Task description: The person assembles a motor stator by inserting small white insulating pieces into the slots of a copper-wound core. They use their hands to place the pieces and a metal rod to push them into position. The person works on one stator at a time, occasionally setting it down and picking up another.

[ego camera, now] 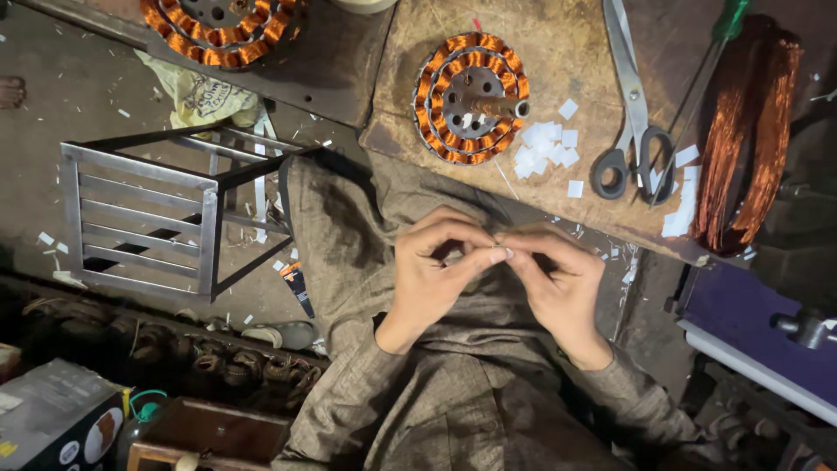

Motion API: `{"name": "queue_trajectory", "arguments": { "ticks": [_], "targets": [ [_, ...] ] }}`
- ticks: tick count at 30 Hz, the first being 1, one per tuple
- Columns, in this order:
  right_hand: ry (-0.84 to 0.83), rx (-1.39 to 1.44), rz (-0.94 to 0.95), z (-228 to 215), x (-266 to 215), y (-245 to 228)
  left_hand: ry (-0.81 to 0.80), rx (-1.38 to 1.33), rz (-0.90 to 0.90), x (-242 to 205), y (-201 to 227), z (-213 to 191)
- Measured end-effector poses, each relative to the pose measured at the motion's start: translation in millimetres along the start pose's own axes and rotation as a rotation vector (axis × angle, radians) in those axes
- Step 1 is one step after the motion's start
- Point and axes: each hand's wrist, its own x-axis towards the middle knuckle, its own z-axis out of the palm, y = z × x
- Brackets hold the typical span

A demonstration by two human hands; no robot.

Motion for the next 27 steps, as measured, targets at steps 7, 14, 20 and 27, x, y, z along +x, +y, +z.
{"name": "queue_trajectory", "arguments": {
  "ticks": [7, 14, 20, 27],
  "targets": [
    [0.015, -0.019, -0.051, -8, 10, -4, -0.064, 0.028, -0.121, 15, 10, 9],
    [0.105, 0.424, -0.015, -13, 38, -8, 0.289, 0.813, 0.402, 124, 29, -31],
    [0.252, 0.022, -0.154, -24, 79, -13, -0.014, 0.545, 0.236, 134, 38, -21],
    [0.197, -0.192, -0.486, -25, 84, -24, -0.064, 0.463, 0.217, 78, 51, -13]
  ]
}}
